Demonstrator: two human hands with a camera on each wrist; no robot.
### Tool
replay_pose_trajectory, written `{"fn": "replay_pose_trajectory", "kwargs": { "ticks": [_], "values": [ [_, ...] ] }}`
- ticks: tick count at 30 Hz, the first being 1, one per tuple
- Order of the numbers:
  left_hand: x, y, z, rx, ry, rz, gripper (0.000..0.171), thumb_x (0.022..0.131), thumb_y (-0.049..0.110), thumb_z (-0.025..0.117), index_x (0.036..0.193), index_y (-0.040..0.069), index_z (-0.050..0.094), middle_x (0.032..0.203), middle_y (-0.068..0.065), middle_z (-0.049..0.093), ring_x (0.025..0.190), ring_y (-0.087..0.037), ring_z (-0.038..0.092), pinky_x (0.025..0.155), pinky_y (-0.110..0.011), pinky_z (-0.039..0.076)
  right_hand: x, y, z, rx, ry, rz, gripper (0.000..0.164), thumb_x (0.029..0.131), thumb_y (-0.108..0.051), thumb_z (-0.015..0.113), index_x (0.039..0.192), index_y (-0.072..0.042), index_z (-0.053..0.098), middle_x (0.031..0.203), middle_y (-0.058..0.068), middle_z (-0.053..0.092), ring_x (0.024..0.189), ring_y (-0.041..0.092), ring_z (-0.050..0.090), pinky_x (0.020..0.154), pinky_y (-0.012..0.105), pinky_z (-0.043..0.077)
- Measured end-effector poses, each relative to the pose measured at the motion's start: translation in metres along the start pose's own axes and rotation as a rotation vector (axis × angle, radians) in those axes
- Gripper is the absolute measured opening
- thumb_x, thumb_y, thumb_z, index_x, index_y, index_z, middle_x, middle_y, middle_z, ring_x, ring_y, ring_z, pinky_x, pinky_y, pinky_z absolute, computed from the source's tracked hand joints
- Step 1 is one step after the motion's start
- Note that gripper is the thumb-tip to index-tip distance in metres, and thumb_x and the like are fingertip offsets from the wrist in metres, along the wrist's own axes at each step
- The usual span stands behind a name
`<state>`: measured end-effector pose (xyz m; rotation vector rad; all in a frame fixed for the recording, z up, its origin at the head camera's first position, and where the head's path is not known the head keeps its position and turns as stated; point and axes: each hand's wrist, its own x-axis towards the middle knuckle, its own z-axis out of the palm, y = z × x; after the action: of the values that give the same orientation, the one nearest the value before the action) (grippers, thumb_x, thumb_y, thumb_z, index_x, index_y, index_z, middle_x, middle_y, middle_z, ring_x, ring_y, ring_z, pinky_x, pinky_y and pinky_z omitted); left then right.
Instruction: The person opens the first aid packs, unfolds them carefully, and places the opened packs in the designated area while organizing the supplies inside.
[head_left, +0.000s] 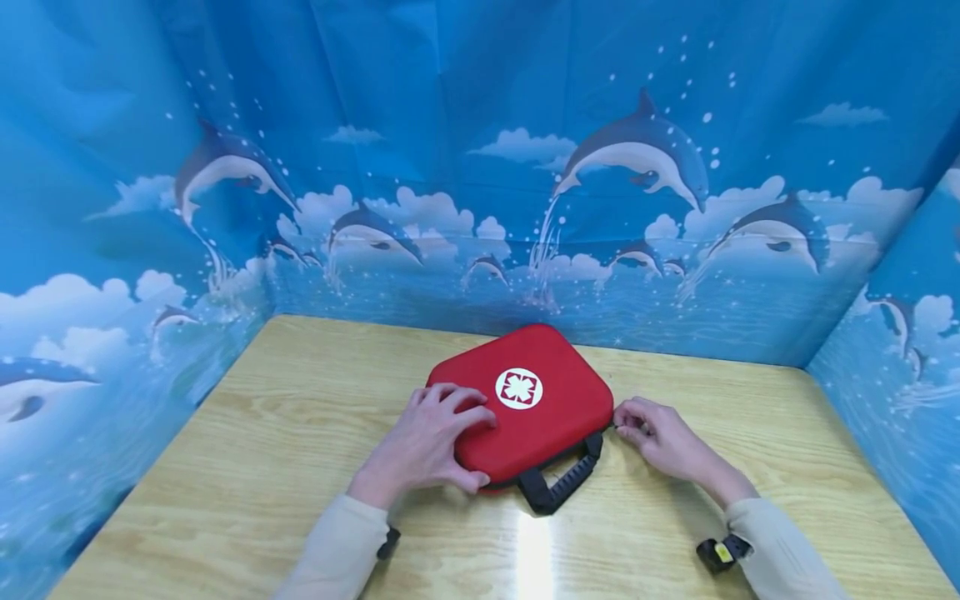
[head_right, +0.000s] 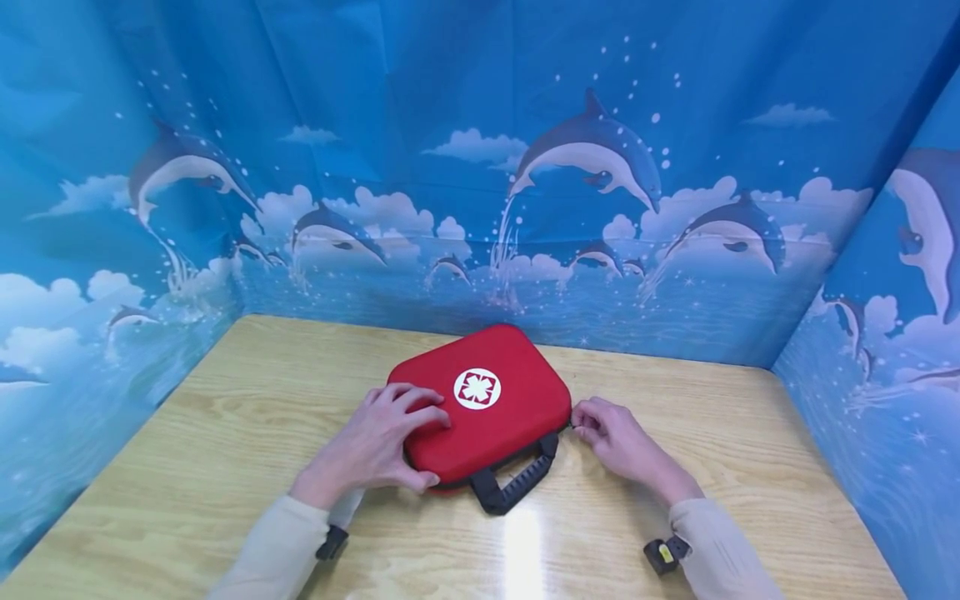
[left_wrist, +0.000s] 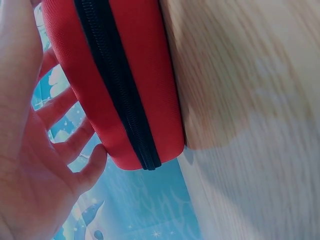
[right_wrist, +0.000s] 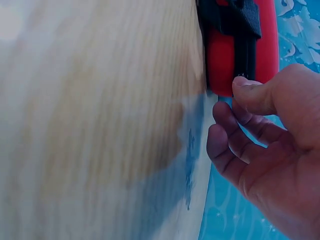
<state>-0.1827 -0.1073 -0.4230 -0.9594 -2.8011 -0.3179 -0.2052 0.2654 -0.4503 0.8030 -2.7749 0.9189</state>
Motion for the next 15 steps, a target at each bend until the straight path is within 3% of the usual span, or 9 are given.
{"fn": "replay_pose_trajectory", "kwargs": {
  "ticks": [9, 15],
  "values": [
    [0.0, 0.0, 0.001, -0.008, 0.004, -0.011, 0.07, 0.066, 0.064, 0.085, 0.127, 0.038, 0.064, 0.14, 0.003, 0.057, 0.126, -0.023, 0.052, 0.1, -0.053, 0.049, -0.006, -0.018, 0.005, 0.065, -0.042, 0.015, 0.018, 0.09, 0.003, 0.071, 0.089, -0.015, 0.065, 0.081, -0.01, 0.059, 0.075, -0.001, 0.05, 0.064, 0.022, 0.045],
    [-0.001, 0.001, 0.001, -0.008, 0.014, -0.007, 0.068, 0.066, 0.064, 0.084, 0.126, 0.038, 0.065, 0.139, 0.003, 0.058, 0.126, -0.023, 0.052, 0.1, -0.053, 0.048, -0.007, -0.027, 0.009, 0.052, -0.063, 0.003, 0.02, 0.09, 0.001, 0.073, 0.088, -0.017, 0.064, 0.08, -0.01, 0.056, 0.072, -0.002, 0.047, 0.062, 0.021, 0.043]
  ]
}}
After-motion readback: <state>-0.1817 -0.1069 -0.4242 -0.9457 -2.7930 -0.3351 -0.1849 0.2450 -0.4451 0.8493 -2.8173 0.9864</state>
